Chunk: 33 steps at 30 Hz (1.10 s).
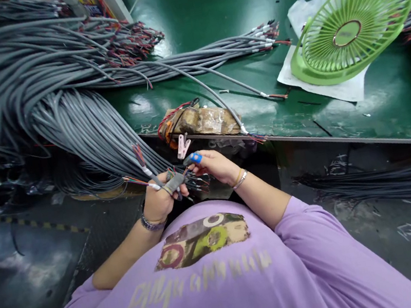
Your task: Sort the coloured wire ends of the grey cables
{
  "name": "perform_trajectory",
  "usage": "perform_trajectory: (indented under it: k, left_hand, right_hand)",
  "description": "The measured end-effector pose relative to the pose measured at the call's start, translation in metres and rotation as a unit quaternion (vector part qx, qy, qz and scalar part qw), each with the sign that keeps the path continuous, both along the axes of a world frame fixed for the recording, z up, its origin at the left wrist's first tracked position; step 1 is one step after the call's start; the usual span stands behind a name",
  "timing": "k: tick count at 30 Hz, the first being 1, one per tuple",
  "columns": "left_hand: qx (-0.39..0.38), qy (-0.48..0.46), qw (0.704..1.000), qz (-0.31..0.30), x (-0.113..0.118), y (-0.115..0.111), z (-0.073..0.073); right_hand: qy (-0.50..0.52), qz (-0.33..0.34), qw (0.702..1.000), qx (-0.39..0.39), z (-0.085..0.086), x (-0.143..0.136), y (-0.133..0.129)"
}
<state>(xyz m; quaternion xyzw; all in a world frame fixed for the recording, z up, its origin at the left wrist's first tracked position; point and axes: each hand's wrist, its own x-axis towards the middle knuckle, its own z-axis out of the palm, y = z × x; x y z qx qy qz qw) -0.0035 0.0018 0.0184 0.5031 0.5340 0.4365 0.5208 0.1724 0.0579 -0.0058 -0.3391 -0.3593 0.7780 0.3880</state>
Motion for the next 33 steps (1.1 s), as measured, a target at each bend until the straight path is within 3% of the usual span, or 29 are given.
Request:
perform_trajectory:
  k: [3, 6, 9, 13, 15, 21, 28, 33]
  left_hand:
    - [0.008, -0.055, 0.998, 0.043, 0.002, 0.0, 0.0]
    - [0.014, -0.095, 0.993, 0.071, 0.007, 0.001, 0.003]
    - [0.013, -0.112, 0.99, 0.086, 0.013, 0.004, 0.008]
    - [0.008, -0.127, 0.987, 0.101, 0.017, 0.008, 0.01]
    - [0.003, -0.132, 0.986, 0.104, 0.018, 0.01, 0.009]
    - [0.002, -0.142, 0.984, 0.108, 0.021, 0.013, 0.006]
    - [-0.012, -0.117, 0.987, 0.112, 0.021, 0.014, 0.003]
    - [-0.006, -0.104, 0.99, 0.098, 0.02, 0.012, 0.002]
  right_hand:
    - [0.019, -0.003, 0.997, -0.069, 0.001, 0.001, 0.007]
    - [0.022, 0.003, 0.996, -0.088, 0.008, -0.009, 0.014]
    - [0.016, -0.03, 0.999, -0.034, 0.013, -0.022, 0.016]
    - [-0.034, -0.168, 0.982, 0.077, 0.007, -0.033, 0.015]
    - [-0.039, -0.198, 0.975, 0.09, 0.003, -0.034, 0.015]
    - [0.109, -0.08, 0.99, -0.044, 0.006, -0.037, 0.019]
    - [0.133, -0.134, 0.976, -0.105, 0.011, -0.044, 0.022]
    - [0.144, -0.102, 0.98, -0.089, 0.004, -0.042, 0.02]
